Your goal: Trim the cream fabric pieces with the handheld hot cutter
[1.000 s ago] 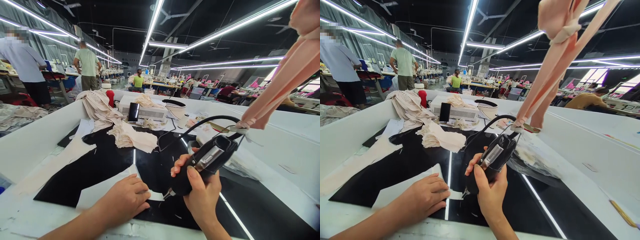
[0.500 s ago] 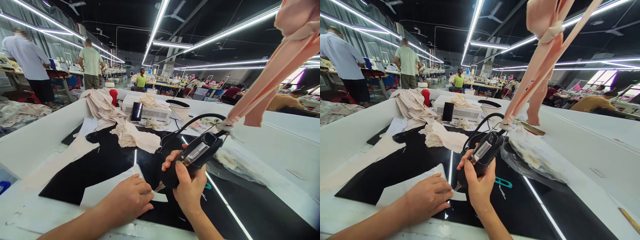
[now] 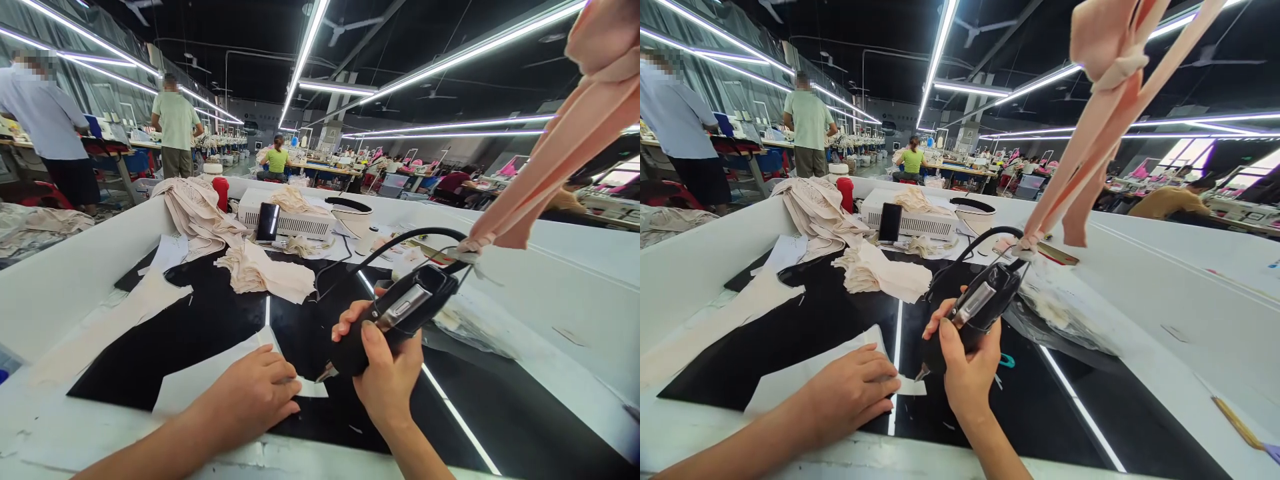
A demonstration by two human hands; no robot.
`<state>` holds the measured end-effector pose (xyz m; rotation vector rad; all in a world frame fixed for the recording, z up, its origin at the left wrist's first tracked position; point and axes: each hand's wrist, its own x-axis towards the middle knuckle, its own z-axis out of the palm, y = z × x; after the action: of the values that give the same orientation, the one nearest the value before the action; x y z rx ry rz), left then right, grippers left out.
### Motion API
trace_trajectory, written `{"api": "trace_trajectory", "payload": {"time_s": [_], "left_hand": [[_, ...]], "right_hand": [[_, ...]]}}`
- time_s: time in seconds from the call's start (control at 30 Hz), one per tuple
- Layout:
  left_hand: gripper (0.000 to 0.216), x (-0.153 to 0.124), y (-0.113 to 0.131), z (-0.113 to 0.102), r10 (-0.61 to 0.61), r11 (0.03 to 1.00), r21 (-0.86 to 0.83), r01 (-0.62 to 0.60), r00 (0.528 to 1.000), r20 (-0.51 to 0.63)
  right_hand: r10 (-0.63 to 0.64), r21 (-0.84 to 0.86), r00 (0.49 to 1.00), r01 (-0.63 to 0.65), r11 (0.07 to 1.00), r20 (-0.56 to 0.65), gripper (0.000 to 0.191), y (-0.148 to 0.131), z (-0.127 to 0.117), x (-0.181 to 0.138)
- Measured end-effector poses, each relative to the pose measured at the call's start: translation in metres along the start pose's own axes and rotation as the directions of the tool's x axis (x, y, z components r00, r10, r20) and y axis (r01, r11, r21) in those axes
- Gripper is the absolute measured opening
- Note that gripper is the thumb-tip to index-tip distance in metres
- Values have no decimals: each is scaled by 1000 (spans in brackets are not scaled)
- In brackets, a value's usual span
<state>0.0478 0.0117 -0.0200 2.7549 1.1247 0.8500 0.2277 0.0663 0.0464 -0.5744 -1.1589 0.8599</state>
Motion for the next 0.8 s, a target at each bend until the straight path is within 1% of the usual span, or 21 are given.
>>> {"api": "trace_trajectory", "payload": {"time_s": [0.2, 0.3, 0.43, 0.57, 0.7, 0.8], "left_hand": [[7, 0, 0, -1, -3, 1000, -23, 3, 1000, 5], [9, 0, -1, -1, -2, 1000, -16, 3, 1000, 12], [14, -1, -1, 0, -5, 1000, -13, 5, 1000, 18], [14, 0, 0, -2, -9, 1000, -20, 10, 1000, 25], [13, 1, 2, -6, -10, 1000, -18, 11, 1000, 18], [16, 2, 2, -6, -3, 1000, -19, 3, 1000, 0]], "right_hand": [[-11, 32, 1000, 11, 999, 7, 31, 1, 2, 0], [-18, 39, 1000, 18, 999, 1, 31, 1, 3, -1], [-10, 10, 1000, 10, 1000, 4, 30, 1, 5, -3], [7, -11, 1000, -7, 1000, -3, 29, 1, 6, -3], [8, 54, 1000, -8, 998, 2, 30, -2, 8, -5], [10, 93, 999, -14, 996, 38, 31, -4, 10, -10]]}}
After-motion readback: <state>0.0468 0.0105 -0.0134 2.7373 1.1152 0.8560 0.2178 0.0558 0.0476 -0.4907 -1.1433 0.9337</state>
